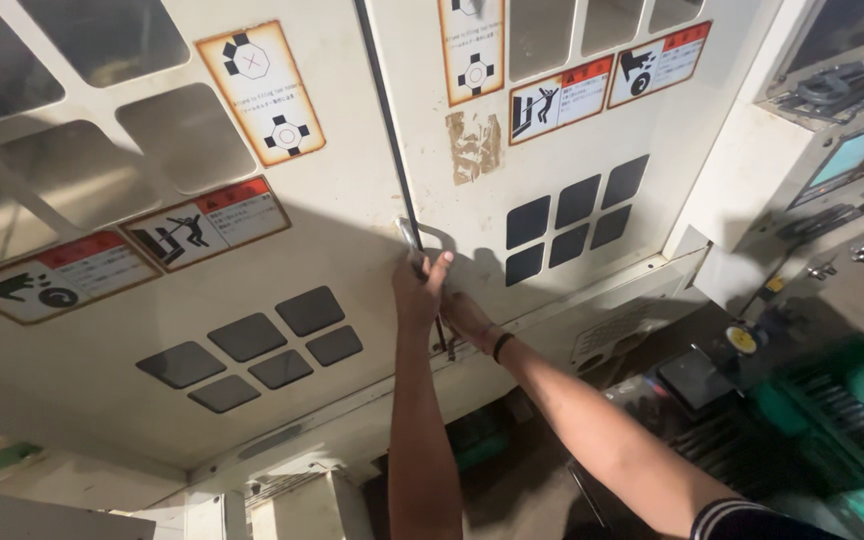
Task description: The person organizes metal rods in a green crate and then uses a long metal bar to manipulate a latch on a large white machine. The person moves the rods into the crate and then secures the machine door.
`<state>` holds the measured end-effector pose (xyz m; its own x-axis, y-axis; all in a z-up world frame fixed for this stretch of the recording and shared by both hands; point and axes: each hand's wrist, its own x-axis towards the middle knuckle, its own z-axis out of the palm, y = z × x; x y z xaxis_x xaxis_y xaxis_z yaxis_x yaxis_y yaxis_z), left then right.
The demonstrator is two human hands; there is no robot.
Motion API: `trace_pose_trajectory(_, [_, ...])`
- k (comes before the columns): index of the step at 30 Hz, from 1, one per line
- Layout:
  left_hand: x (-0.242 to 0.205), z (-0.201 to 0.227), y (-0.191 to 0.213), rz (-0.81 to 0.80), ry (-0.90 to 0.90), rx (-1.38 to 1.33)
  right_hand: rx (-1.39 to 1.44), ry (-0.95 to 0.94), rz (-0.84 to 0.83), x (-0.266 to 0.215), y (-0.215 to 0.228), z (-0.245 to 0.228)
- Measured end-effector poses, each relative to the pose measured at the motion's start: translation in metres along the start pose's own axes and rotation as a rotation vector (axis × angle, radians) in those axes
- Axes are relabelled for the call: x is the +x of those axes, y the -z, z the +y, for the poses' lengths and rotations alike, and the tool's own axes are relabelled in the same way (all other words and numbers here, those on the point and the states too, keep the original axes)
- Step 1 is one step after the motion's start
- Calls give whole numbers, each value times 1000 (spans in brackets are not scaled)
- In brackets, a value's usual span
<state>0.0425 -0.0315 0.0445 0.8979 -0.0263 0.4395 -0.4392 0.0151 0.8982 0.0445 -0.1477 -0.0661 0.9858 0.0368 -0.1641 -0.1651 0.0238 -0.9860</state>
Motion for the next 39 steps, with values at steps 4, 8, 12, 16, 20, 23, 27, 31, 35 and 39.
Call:
trace_pose_trajectory(4, [0, 0, 0, 7, -56, 63, -18, -6, 17, 6, 0, 9])
trace_pose_trajectory(8, [-1, 2, 0, 5, -48, 54, 17, -2, 12, 13, 3, 19])
trace_pose_trajectory(12, [-2, 4, 2, 8, -45, 73, -110, -6, 38, 20, 4, 24])
trace_pose_trajectory(16, [-1, 4, 1, 29, -94, 103, -129, 26, 46, 15, 0, 14])
trace_pose_trajectory(20, [-1, 1, 0, 9, -35, 26, -59, -71, 38, -2, -3, -5])
trace_pose_trajectory(23, [-1, -2, 0, 1, -23, 13, -36, -66, 39, -10, -5, -14])
trace_pose_trajectory(27, [-1, -3, 0, 1, -5, 13, -37, -69, 39, -9, -6, -14])
trace_pose_trajectory(31, [-1, -1, -2, 15, -2, 24, -83, -49, 37, -8, -5, -12])
trace_pose_trajectory(35, [-2, 2, -1, 2, -16, -2, -69, -70, 72, -11, -7, -17])
trace_pose_trajectory(39, [-5, 7, 0, -8, -16, -26, -148, -36, 50, -17, -9, -25])
